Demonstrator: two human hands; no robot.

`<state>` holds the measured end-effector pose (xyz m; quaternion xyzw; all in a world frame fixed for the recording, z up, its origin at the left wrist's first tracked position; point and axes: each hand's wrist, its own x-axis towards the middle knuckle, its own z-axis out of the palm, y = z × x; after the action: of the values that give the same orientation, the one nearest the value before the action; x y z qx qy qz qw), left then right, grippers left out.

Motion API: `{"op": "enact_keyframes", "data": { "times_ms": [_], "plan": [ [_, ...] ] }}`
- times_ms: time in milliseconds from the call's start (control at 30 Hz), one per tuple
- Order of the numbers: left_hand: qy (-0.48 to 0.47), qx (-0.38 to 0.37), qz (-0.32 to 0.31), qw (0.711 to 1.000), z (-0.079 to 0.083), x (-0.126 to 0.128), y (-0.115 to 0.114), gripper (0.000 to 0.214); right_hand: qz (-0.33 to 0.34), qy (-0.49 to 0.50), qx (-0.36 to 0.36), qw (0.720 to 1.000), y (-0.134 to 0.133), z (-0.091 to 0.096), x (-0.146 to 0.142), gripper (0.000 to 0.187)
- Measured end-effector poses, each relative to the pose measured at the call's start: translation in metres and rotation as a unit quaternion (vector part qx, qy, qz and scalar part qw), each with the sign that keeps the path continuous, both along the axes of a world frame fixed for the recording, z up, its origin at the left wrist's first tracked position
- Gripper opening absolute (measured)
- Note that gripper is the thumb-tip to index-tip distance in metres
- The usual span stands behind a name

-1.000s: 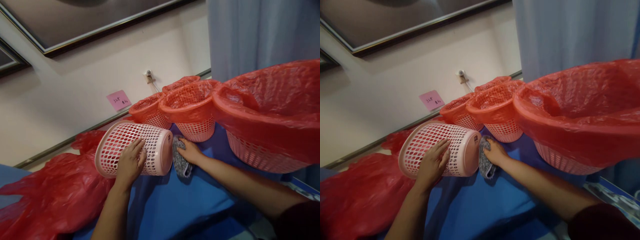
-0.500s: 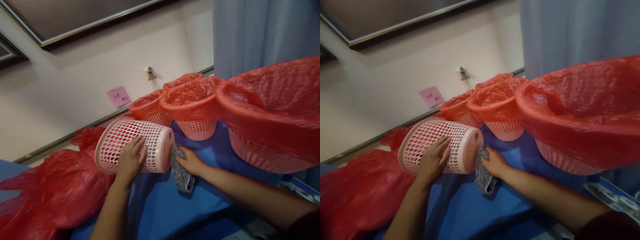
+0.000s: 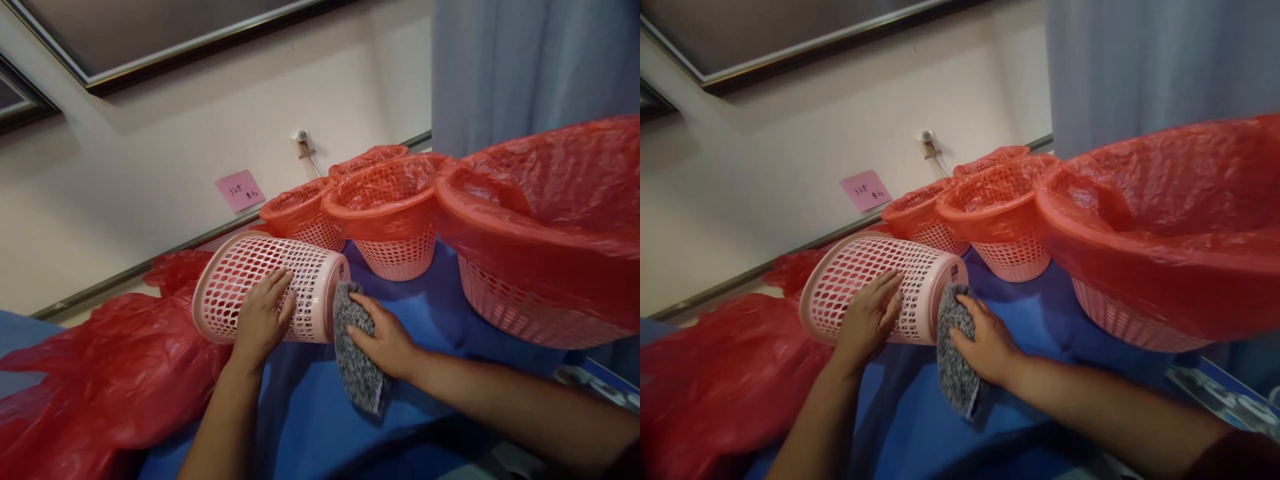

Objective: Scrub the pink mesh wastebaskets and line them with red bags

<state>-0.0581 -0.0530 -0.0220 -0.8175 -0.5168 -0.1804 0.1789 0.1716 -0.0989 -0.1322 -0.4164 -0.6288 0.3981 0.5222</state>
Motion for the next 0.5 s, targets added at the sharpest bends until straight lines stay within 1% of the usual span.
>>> {"op": "enact_keyframes", "data": {
  "times_ms": [67, 133, 167, 233, 300, 333, 400, 433, 500],
  "plan": [
    [0.002, 0.000, -0.001, 1.000, 0.001, 0.001, 0.001, 0.045, -0.016, -0.029, 0.069, 0.997, 0.006, 0.006, 0.001, 0.062],
    [0.001, 0.000, 0.002, 1.000, 0.001, 0.001, 0.001, 0.044, 0.007, -0.072, 0.093, 0.993, 0.004, 0.002, -0.004, 0.063],
    [-0.001, 0.001, 0.002, 1.000, 0.000, 0.001, 0.001, 0.044, 0.021, -0.095, 0.085, 0.992, 0.000, -0.004, -0.008, 0.063],
    [-0.005, 0.002, -0.001, 1.000, -0.001, -0.001, 0.000, 0.044, 0.050, -0.130, 0.038, 0.990, -0.009, -0.019, -0.013, 0.061],
    [-0.007, 0.001, -0.007, 1.000, -0.002, -0.003, 0.000, 0.044, 0.077, -0.135, -0.018, 0.988, -0.014, -0.031, -0.012, 0.057],
    [-0.007, 0.001, -0.008, 1.000, -0.002, -0.004, -0.001, 0.044, 0.081, -0.125, -0.041, 0.988, -0.014, -0.034, -0.010, 0.055],
    [-0.006, 0.002, -0.009, 1.000, -0.003, -0.004, -0.001, 0.044, 0.056, -0.092, -0.061, 0.992, -0.009, -0.030, -0.003, 0.053],
    [-0.006, 0.003, -0.007, 1.000, -0.003, -0.004, -0.001, 0.043, 0.030, -0.075, -0.054, 0.995, -0.005, -0.024, 0.001, 0.054],
    [-0.007, 0.004, -0.002, 1.000, -0.002, -0.002, 0.000, 0.042, -0.012, -0.050, -0.006, 0.999, 0.002, -0.010, 0.003, 0.057]
  ]
}}
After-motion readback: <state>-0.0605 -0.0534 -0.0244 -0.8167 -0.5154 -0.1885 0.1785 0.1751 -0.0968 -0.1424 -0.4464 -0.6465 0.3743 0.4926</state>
